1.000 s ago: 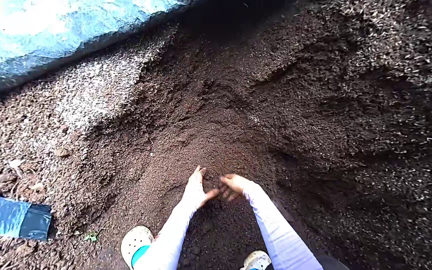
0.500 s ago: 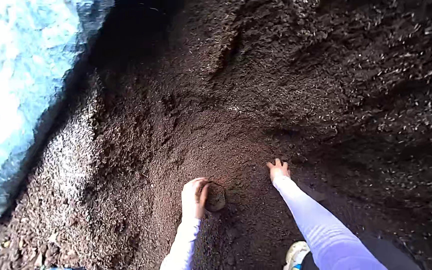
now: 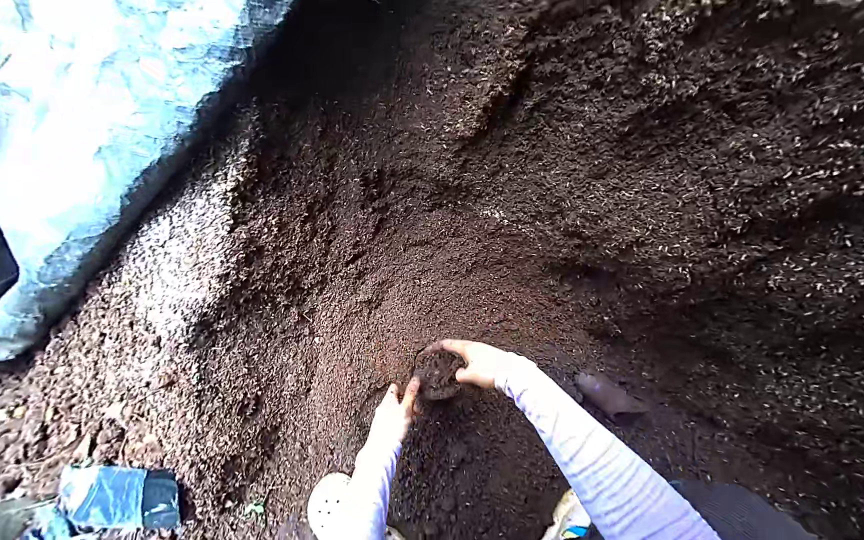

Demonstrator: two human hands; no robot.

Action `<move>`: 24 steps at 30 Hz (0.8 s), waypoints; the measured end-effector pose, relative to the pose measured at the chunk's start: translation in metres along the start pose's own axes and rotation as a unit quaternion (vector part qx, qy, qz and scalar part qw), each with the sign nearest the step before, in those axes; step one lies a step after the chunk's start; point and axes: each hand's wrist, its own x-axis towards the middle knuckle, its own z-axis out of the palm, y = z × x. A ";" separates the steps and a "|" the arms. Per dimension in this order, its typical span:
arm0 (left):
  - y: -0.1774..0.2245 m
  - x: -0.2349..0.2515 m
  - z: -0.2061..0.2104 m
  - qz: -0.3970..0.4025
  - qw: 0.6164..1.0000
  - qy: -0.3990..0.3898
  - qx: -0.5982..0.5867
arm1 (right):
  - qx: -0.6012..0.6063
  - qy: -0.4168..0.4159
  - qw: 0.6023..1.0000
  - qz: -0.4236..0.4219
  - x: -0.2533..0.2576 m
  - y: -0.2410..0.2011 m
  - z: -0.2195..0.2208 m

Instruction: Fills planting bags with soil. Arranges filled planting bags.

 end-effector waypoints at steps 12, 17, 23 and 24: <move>0.014 -0.001 0.012 0.027 0.994 -0.054 0.093 | -0.302 0.430 0.838 -0.148 0.079 -0.019 0.062; 0.010 -0.002 0.013 0.028 0.995 -0.042 0.081 | -0.297 0.610 0.674 -0.293 0.091 -0.059 0.025; 0.003 0.000 0.016 0.026 0.997 -0.026 0.061 | -0.297 0.202 0.929 -0.094 0.086 0.000 0.047; 0.004 0.000 0.014 0.009 0.998 -0.022 0.052 | -0.284 0.197 0.937 -0.046 0.081 -0.006 0.029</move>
